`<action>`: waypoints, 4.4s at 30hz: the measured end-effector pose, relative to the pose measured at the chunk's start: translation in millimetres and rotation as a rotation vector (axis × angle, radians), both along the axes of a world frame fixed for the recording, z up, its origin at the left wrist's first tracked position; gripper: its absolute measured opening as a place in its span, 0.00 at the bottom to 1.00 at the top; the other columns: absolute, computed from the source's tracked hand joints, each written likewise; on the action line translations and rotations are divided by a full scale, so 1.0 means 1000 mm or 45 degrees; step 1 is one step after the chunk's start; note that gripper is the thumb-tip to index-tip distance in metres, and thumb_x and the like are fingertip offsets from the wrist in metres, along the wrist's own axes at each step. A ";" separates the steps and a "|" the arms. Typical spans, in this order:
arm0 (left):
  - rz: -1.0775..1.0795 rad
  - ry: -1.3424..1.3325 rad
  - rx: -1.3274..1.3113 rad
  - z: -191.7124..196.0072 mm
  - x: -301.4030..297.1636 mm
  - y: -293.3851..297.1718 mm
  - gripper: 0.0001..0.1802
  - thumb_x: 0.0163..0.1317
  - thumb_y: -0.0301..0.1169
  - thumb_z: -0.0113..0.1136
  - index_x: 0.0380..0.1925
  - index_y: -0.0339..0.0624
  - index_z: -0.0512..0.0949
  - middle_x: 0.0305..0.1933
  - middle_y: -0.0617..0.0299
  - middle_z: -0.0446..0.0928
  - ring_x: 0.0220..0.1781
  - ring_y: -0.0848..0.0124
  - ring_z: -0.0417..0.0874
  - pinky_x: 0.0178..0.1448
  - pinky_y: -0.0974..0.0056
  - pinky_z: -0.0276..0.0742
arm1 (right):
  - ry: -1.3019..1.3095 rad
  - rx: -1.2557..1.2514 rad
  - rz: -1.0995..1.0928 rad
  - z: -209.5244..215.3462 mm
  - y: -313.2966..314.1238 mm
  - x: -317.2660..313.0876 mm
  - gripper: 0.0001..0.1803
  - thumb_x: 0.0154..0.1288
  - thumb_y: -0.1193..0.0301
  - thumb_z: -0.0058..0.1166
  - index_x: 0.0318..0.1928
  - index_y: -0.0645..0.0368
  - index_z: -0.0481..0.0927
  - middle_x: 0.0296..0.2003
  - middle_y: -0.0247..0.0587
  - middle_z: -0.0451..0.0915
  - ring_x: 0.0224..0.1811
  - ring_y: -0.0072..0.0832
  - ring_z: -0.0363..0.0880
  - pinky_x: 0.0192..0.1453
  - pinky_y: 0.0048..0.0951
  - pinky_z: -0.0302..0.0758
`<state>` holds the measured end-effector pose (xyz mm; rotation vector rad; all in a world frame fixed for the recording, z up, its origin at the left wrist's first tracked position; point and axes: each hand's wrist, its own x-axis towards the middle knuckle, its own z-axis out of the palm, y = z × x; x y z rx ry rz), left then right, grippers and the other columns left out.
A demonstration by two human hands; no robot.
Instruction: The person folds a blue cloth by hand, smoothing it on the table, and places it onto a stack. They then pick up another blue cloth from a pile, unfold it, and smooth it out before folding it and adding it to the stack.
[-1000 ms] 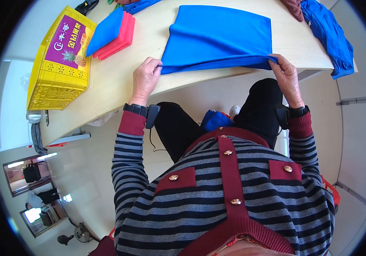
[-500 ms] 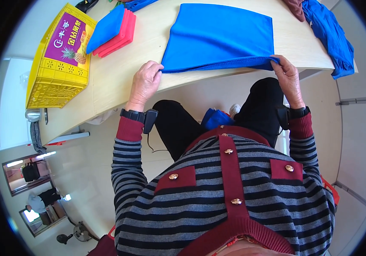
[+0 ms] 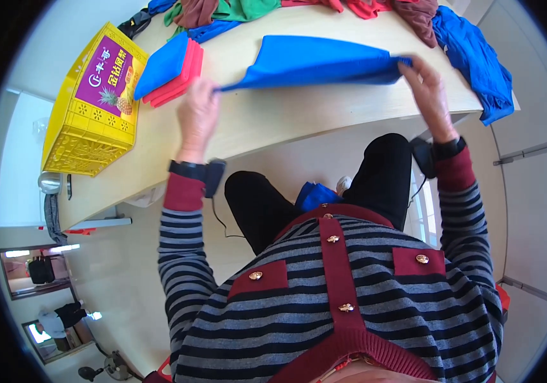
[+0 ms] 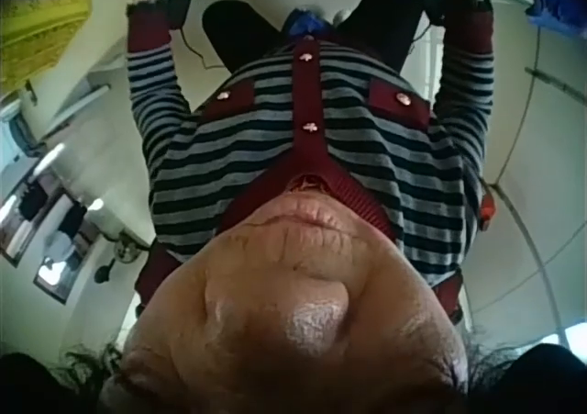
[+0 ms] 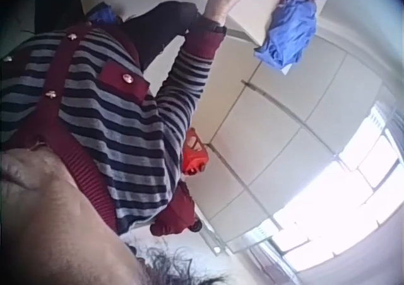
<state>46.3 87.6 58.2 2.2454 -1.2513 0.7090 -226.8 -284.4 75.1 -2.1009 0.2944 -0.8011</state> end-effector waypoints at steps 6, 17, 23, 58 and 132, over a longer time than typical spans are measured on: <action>-0.191 0.104 -0.388 0.167 0.005 -0.019 0.06 0.66 0.29 0.63 0.41 0.41 0.80 0.39 0.62 0.80 0.40 0.73 0.80 0.46 0.69 0.75 | -0.052 0.424 -0.231 0.183 0.059 0.004 0.07 0.72 0.71 0.56 0.44 0.62 0.82 0.31 0.27 0.79 0.37 0.18 0.78 0.41 0.26 0.76; -0.119 0.523 -0.416 0.194 0.025 0.021 0.09 0.69 0.31 0.63 0.45 0.38 0.82 0.35 0.71 0.76 0.36 0.81 0.73 0.43 0.74 0.71 | -0.317 0.276 0.453 0.164 -0.010 0.042 0.09 0.75 0.71 0.54 0.47 0.62 0.83 0.36 0.27 0.82 0.39 0.17 0.78 0.47 0.20 0.76; -0.034 0.547 -0.395 0.190 0.029 0.035 0.10 0.68 0.31 0.64 0.46 0.40 0.83 0.36 0.71 0.77 0.37 0.83 0.74 0.45 0.76 0.72 | -0.238 0.409 0.477 0.160 0.010 0.044 0.08 0.76 0.72 0.53 0.45 0.61 0.83 0.36 0.27 0.81 0.38 0.18 0.78 0.48 0.22 0.76; -0.205 0.389 0.080 -0.062 0.029 -0.075 0.18 0.72 0.36 0.57 0.55 0.37 0.79 0.59 0.46 0.80 0.59 0.51 0.81 0.63 0.57 0.76 | 0.358 0.896 -0.055 -0.097 0.050 0.014 0.06 0.70 0.74 0.56 0.44 0.62 0.77 0.27 0.35 0.80 0.23 0.20 0.82 0.26 0.21 0.77; 0.309 0.274 0.503 -0.093 -0.087 -0.079 0.34 0.72 0.52 0.51 0.73 0.49 0.64 0.79 0.50 0.57 0.80 0.47 0.55 0.75 0.29 0.47 | 0.451 -1.115 0.412 -0.106 0.109 0.169 0.33 0.77 0.45 0.37 0.73 0.48 0.66 0.76 0.42 0.60 0.79 0.48 0.54 0.78 0.56 0.53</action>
